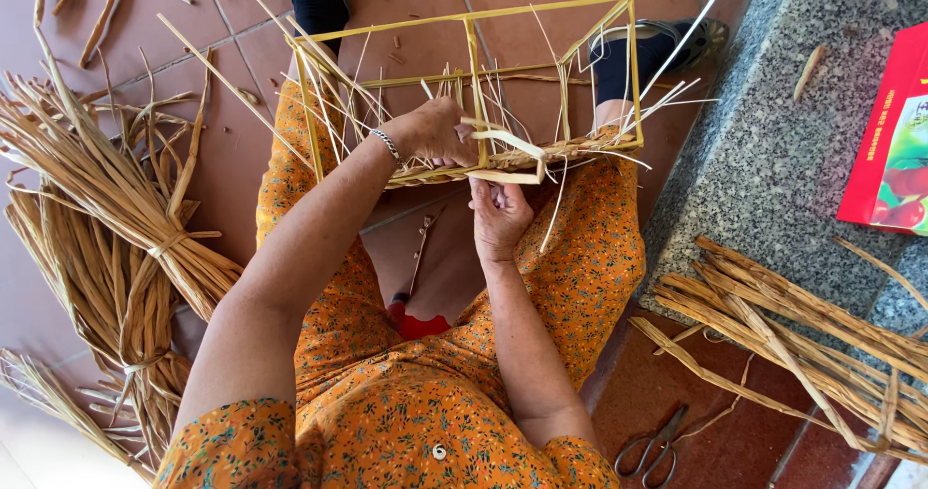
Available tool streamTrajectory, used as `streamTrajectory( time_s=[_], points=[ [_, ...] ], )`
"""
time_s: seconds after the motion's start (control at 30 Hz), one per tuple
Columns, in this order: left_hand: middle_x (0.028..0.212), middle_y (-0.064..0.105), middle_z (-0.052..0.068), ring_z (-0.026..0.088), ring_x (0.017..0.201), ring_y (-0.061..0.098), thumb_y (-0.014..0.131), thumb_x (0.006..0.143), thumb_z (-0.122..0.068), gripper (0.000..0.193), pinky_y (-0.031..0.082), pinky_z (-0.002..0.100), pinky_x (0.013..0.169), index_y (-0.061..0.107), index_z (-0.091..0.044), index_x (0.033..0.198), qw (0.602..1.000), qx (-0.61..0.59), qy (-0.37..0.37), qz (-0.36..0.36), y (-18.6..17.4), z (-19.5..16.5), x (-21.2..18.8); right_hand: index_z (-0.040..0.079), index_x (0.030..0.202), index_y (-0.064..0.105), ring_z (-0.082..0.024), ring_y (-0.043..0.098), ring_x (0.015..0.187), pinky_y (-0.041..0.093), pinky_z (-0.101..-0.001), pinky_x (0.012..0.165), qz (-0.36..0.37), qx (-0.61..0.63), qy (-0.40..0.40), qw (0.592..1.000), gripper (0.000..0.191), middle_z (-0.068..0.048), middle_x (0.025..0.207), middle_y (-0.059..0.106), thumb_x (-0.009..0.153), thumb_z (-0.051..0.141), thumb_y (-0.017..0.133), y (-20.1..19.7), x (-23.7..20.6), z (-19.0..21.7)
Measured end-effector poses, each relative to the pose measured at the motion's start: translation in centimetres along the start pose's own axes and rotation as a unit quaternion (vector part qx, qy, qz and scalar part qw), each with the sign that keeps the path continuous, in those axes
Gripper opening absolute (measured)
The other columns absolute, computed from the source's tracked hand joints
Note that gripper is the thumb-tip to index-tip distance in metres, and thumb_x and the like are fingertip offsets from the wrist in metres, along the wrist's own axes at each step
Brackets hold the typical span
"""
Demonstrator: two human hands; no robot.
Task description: The person weaves a rectangular basket by hand, interlacing dried plant strips through a yellow frame. They use scissors to trim excess material and continue weaving the sides.
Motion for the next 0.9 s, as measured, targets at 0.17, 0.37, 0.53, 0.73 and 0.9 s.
streamTrajectory(
  time_s=[0.17, 0.37, 0.53, 0.73, 0.9],
  points=[
    [0.075, 0.072, 0.009, 0.016, 0.067, 0.072, 0.082, 0.074, -0.011, 0.026, 0.062, 0.033, 0.06, 0.065, 0.002, 0.089, 0.999, 0.032, 0.0, 0.004, 0.2, -0.4, 0.6, 0.005, 0.104, 0.071, -0.004, 0.064, 0.07, 0.057, -0.0197, 0.062, 0.006, 0.045, 0.005, 0.999, 0.014, 0.003, 0.081, 0.071, 0.094, 0.009, 0.079, 0.4, 0.5, -0.9],
    [0.084, 0.069, 0.005, 0.018, 0.076, 0.066, 0.08, 0.077, -0.015, 0.028, 0.059, 0.035, 0.071, 0.073, -0.005, 0.102, 0.995, 0.094, 0.024, -0.022, 1.0, -0.9, 0.9, 0.004, 0.107, 0.073, -0.002, 0.063, 0.076, 0.054, -0.0185, 0.07, 0.006, -0.041, -0.05, 0.998, 0.013, 0.004, 0.088, 0.073, 0.096, 0.006, 0.078, 0.6, 0.0, 0.7],
    [0.083, 0.073, 0.007, 0.019, 0.077, 0.066, 0.076, 0.086, -0.027, 0.036, 0.055, 0.037, 0.073, 0.075, -0.012, 0.119, 0.996, 0.031, 0.074, -0.026, 1.1, 0.0, -0.9, 0.004, 0.106, 0.074, 0.001, 0.055, 0.066, 0.048, -0.0165, 0.061, -0.004, -0.077, -0.055, 0.995, 0.015, 0.005, 0.08, 0.069, 0.092, 0.007, 0.081, 0.2, -0.4, 1.7],
    [0.086, 0.074, 0.005, 0.016, 0.078, 0.066, 0.072, 0.093, -0.038, 0.036, 0.054, 0.037, 0.074, 0.074, -0.011, 0.116, 0.993, 0.039, 0.114, -0.004, 1.4, 0.1, -1.0, 0.004, 0.1, 0.074, 0.0, 0.049, 0.056, 0.043, -0.0192, 0.052, 0.013, -0.211, -0.166, 0.963, 0.012, 0.005, 0.068, 0.059, 0.093, 0.009, 0.081, 0.0, 0.4, 3.1],
    [0.087, 0.072, 0.007, 0.02, 0.079, 0.066, 0.064, 0.095, -0.036, 0.037, 0.056, 0.04, 0.075, 0.071, -0.01, 0.119, 0.999, 0.032, 0.034, 0.024, 2.3, 1.4, -0.3, 0.005, 0.102, 0.07, -0.001, 0.055, 0.058, 0.048, -0.0188, 0.052, 0.031, -0.234, -0.177, 0.956, 0.011, 0.004, 0.073, 0.063, 0.096, 0.01, 0.077, 0.3, 0.5, 2.5]
  ],
)
Point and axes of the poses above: each hand's wrist, its own x-axis towards the middle knuckle, its own y-axis out of the palm, z = x × y, the point moved 8 cm from there along x, towards the middle knuckle
